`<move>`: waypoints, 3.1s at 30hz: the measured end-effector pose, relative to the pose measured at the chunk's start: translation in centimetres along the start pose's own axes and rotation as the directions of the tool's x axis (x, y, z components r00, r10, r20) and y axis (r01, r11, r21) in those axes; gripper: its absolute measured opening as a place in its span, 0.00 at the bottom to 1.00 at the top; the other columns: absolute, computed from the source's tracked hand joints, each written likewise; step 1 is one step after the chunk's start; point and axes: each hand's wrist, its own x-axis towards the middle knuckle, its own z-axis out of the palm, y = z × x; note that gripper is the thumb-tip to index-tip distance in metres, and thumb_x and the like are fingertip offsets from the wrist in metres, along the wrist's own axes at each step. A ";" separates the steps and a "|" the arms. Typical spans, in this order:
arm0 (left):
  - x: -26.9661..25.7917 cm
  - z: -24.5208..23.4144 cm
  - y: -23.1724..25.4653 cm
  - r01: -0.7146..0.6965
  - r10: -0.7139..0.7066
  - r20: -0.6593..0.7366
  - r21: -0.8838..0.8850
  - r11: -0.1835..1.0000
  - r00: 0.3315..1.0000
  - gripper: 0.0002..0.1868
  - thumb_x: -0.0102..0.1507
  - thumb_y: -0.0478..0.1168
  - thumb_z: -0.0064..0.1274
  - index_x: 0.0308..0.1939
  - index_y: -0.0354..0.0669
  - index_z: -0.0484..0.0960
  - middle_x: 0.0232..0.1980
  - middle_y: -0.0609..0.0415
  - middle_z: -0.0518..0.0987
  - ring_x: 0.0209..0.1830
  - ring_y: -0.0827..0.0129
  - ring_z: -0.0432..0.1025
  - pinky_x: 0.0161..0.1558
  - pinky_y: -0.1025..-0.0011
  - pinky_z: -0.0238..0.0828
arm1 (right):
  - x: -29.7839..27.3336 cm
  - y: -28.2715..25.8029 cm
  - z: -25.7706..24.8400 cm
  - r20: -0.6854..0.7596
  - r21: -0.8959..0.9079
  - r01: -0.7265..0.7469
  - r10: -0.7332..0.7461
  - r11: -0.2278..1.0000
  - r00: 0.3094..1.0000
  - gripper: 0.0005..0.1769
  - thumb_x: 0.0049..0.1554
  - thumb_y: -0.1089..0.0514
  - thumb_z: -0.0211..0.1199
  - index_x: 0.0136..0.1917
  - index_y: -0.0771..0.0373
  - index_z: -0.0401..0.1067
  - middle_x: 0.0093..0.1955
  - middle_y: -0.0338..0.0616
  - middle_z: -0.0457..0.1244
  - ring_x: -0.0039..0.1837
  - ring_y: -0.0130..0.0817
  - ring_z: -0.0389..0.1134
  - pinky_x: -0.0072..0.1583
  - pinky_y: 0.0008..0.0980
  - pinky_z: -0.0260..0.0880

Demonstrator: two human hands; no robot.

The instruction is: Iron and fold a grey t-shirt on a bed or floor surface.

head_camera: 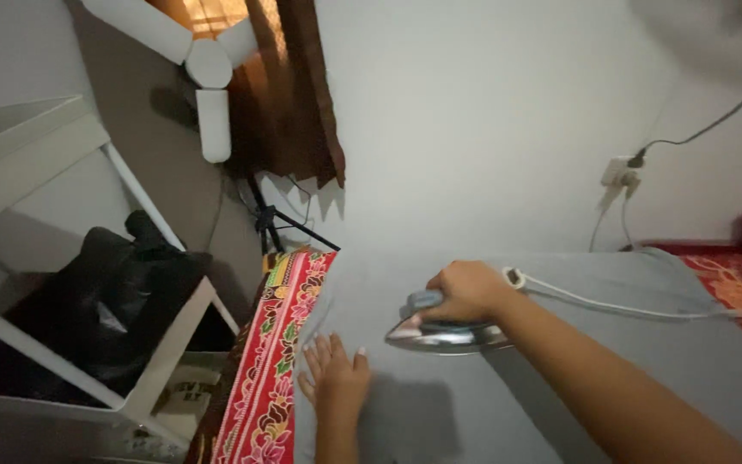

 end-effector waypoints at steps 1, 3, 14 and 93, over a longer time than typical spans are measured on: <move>-0.2 -0.5 0.0 0.010 -0.010 -0.005 0.000 1.000 1.000 0.41 0.65 0.61 0.43 0.79 0.50 0.54 0.85 0.51 0.43 0.85 0.55 0.34 0.77 0.41 0.27 | 0.5 -1.0 -0.2 0.001 0.000 0.011 -0.011 1.000 1.000 0.43 0.44 0.20 0.64 0.58 0.53 0.80 0.48 0.46 0.72 0.51 0.42 0.75 0.53 0.43 0.76; -0.7 -1.2 -0.1 0.018 -0.018 -0.076 0.004 1.000 0.997 0.39 0.66 0.59 0.43 0.77 0.47 0.58 0.84 0.49 0.48 0.85 0.56 0.40 0.77 0.45 0.36 | 1.4 -2.8 -0.4 -0.069 0.050 0.029 -0.025 0.998 0.997 0.43 0.43 0.19 0.64 0.55 0.54 0.80 0.47 0.48 0.73 0.51 0.45 0.75 0.54 0.44 0.75; -1.8 -4.2 0.7 0.067 -0.072 -0.089 -0.058 0.996 0.993 0.49 0.61 0.57 0.56 0.78 0.44 0.48 0.83 0.51 0.47 0.83 0.60 0.42 0.75 0.47 0.41 | 7.6 -8.4 -0.7 -0.137 0.066 0.094 -0.085 0.993 0.987 0.41 0.44 0.19 0.63 0.51 0.55 0.81 0.50 0.52 0.72 0.55 0.51 0.73 0.58 0.48 0.72; -8.4 4.2 14.8 -0.396 0.347 0.227 0.230 0.889 0.910 0.41 0.71 0.61 0.29 0.80 0.40 0.41 0.84 0.41 0.36 0.83 0.43 0.28 0.74 0.35 0.20 | -10.9 30.0 -0.4 -0.013 0.265 -0.768 0.799 0.583 0.601 0.45 0.58 0.23 0.56 0.55 0.68 0.82 0.51 0.58 0.73 0.51 0.50 0.77 0.54 0.46 0.74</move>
